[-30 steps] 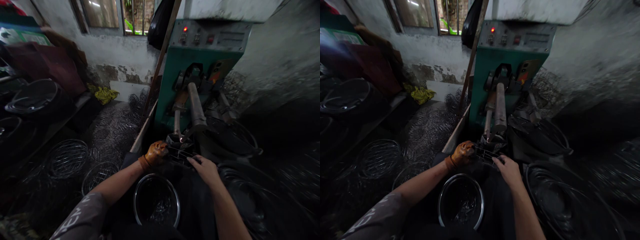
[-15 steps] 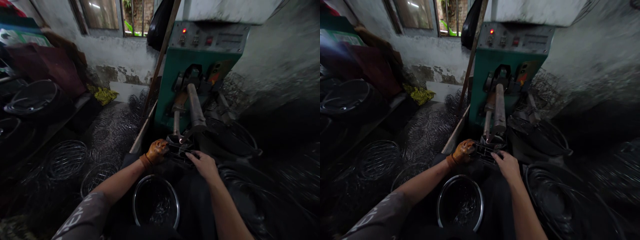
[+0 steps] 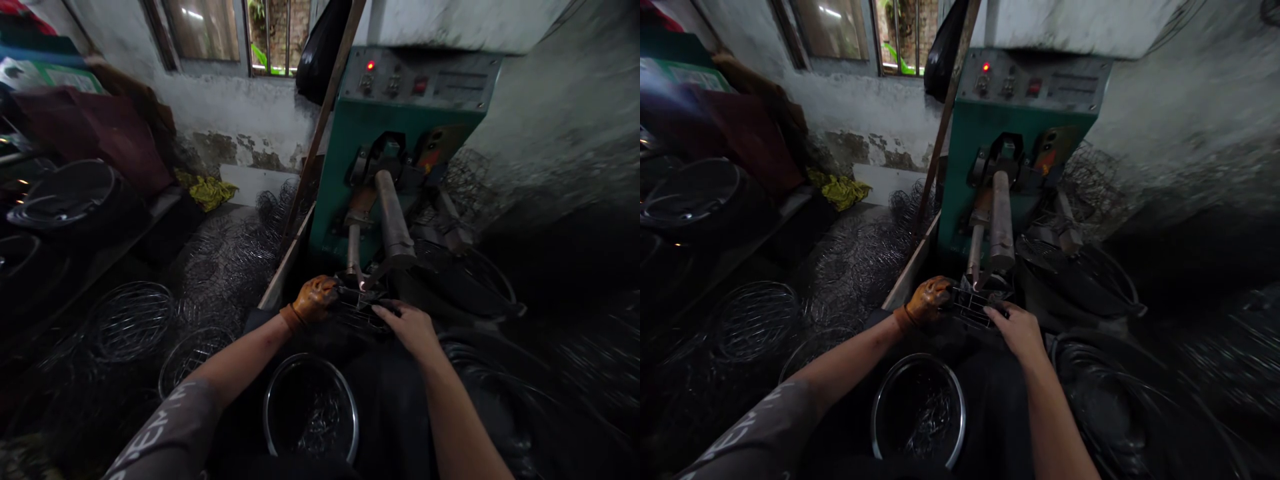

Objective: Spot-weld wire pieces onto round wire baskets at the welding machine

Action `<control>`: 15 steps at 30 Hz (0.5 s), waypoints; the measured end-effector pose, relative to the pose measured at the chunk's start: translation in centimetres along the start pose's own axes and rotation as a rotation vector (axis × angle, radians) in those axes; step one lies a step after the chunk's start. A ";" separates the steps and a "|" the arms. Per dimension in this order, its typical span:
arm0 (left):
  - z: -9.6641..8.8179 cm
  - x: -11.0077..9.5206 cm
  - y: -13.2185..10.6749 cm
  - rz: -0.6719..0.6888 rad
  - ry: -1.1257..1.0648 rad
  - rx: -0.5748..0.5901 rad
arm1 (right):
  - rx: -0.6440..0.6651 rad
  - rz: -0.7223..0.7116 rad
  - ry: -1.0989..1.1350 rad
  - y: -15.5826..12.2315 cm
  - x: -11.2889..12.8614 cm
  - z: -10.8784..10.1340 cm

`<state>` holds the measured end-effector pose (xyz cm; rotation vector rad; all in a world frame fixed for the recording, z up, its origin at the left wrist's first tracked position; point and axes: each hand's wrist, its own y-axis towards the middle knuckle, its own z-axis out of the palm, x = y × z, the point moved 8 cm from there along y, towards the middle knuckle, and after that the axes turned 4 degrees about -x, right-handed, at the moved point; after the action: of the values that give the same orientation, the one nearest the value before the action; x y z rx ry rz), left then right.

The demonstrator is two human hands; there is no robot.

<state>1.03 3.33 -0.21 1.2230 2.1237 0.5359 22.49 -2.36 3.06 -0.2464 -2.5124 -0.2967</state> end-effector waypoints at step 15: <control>0.8 0.1 -0.2 0.039 0.043 -0.028 | 0.013 0.097 -0.174 0.0 -1.0 0.3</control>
<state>1.44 3.37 -0.99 1.2495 2.1243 0.6122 23.17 -2.40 2.26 -0.4033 -2.6626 -0.2290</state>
